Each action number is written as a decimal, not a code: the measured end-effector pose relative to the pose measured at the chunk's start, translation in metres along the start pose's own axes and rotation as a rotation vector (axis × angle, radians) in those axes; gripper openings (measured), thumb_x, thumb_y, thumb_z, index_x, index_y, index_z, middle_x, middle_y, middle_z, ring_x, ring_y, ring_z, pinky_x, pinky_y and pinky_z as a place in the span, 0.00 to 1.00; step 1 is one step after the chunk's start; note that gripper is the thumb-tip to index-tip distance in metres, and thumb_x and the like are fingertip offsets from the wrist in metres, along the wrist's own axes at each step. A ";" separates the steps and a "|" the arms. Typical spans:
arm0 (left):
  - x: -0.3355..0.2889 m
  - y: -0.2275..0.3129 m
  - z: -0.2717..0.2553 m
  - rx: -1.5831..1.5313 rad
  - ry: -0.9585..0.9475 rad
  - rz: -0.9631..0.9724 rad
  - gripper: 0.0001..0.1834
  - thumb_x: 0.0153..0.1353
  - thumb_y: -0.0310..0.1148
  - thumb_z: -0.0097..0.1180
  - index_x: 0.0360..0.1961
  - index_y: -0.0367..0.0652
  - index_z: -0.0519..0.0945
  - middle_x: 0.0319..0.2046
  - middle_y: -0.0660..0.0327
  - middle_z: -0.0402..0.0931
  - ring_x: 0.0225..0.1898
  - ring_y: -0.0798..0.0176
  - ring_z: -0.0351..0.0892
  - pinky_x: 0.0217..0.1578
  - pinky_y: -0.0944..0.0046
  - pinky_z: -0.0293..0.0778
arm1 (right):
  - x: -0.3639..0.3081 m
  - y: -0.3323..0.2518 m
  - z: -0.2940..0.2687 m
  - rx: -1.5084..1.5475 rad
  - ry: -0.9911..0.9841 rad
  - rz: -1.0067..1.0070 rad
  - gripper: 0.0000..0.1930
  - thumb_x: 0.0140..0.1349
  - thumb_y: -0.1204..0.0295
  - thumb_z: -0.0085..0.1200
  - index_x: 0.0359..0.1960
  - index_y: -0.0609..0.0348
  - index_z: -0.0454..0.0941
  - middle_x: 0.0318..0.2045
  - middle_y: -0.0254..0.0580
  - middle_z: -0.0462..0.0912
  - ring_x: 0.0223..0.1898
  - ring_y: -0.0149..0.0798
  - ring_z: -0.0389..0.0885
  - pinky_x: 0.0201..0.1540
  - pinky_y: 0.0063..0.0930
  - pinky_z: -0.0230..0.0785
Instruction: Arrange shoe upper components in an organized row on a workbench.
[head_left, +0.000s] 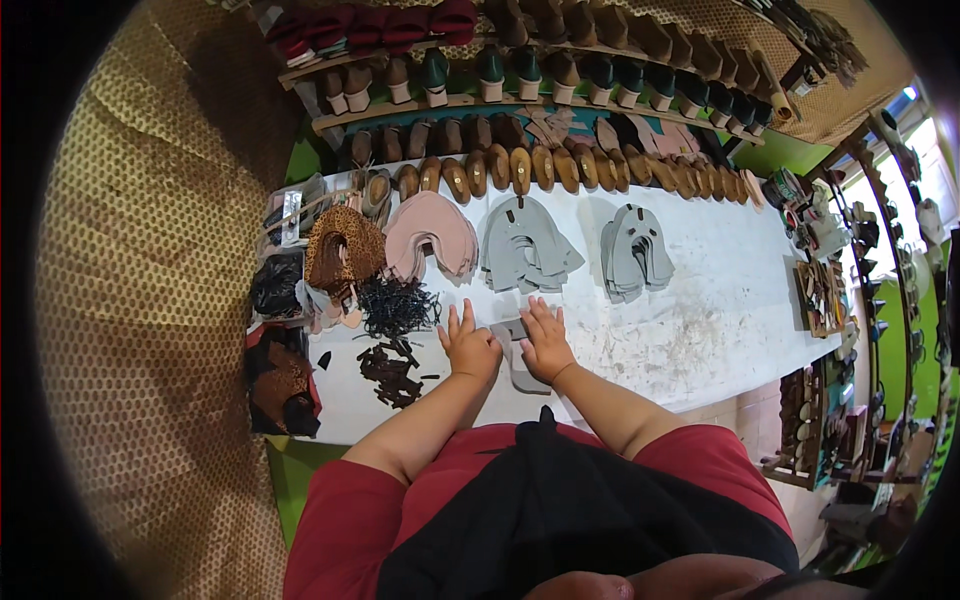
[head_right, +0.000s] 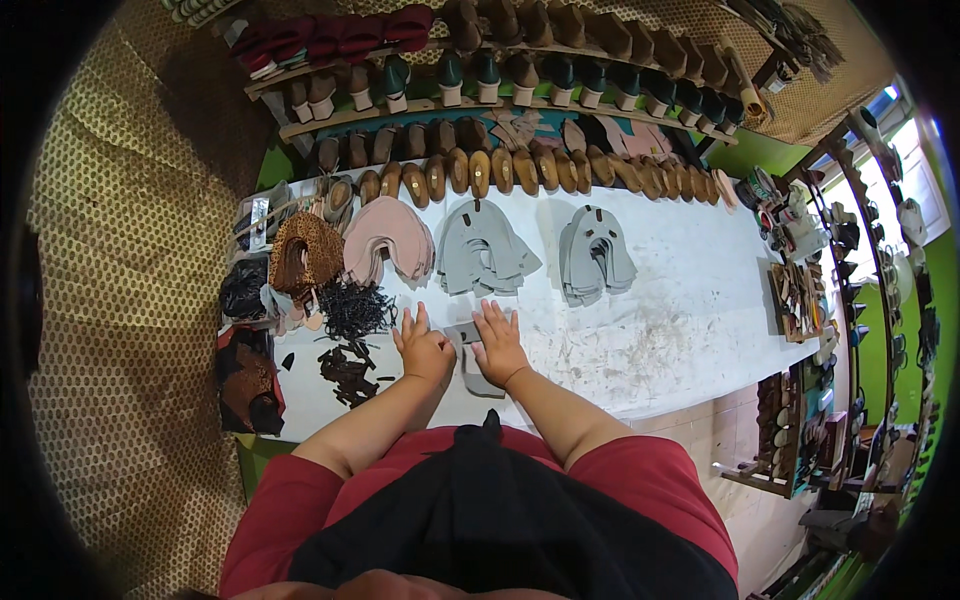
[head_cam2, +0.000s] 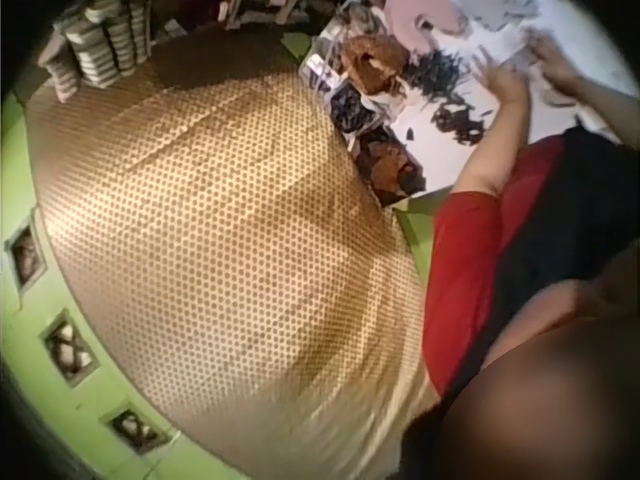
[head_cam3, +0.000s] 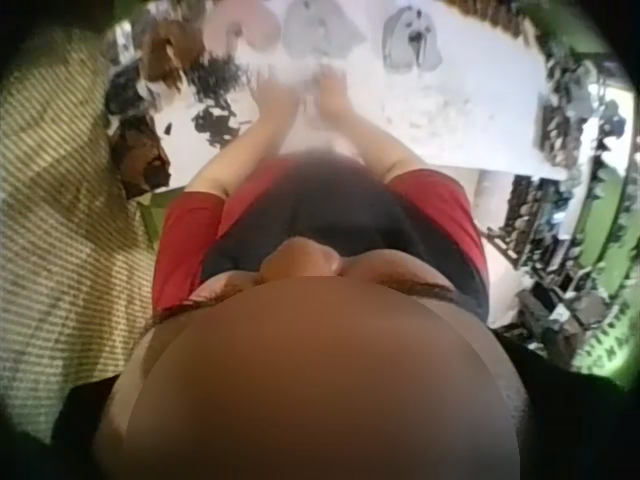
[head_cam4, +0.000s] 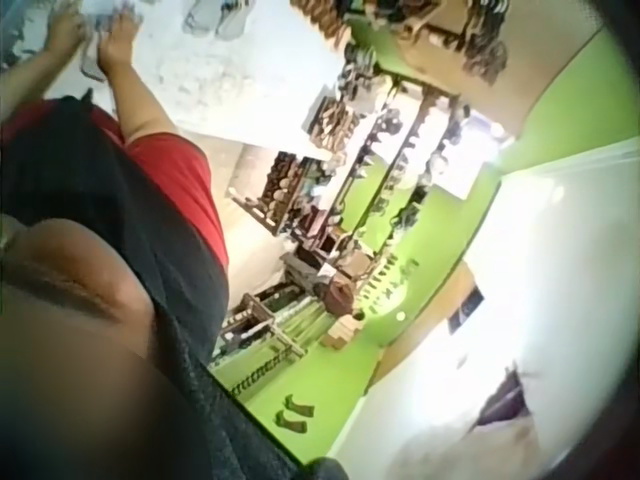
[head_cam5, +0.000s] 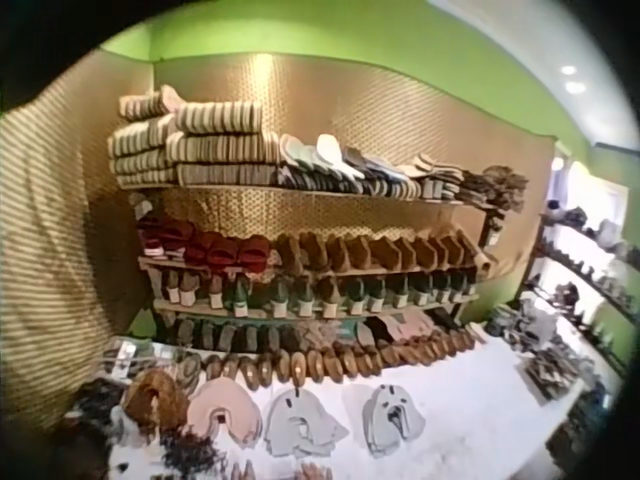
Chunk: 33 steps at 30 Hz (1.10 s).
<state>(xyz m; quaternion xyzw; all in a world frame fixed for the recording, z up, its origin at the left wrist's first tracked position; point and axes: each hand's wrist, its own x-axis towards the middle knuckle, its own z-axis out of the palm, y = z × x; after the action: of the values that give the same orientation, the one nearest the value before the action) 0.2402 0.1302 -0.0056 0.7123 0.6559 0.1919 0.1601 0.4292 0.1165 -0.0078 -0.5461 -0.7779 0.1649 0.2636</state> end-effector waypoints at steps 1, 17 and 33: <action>-0.002 -0.002 0.002 -0.019 0.009 -0.012 0.05 0.50 0.35 0.63 0.22 0.50 0.87 0.75 0.49 0.52 0.75 0.37 0.45 0.70 0.30 0.34 | 0.000 0.002 0.001 -0.002 0.001 0.001 0.30 0.61 0.64 0.56 0.66 0.57 0.67 0.72 0.54 0.57 0.74 0.59 0.52 0.73 0.67 0.34; -0.013 -0.018 -0.026 -0.030 -0.065 -0.162 0.09 0.52 0.46 0.66 0.28 0.56 0.90 0.76 0.47 0.47 0.77 0.35 0.35 0.68 0.25 0.29 | 0.006 -0.011 0.000 0.006 -0.012 0.028 0.22 0.57 0.59 0.61 0.54 0.47 0.79 0.72 0.55 0.57 0.74 0.60 0.50 0.70 0.73 0.35; -0.019 -0.005 -0.066 -0.030 0.076 0.143 0.08 0.50 0.44 0.68 0.29 0.57 0.90 0.76 0.47 0.48 0.77 0.34 0.36 0.67 0.25 0.28 | 0.026 -0.006 -0.021 0.194 -0.027 0.020 0.03 0.49 0.68 0.62 0.26 0.49 0.82 0.73 0.44 0.61 0.76 0.65 0.44 0.66 0.83 0.34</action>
<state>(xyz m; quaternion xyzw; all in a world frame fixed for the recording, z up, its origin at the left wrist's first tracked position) 0.2025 0.1102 0.0482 0.7469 0.6062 0.2396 0.1315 0.4306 0.1384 0.0186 -0.5236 -0.7562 0.2495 0.3029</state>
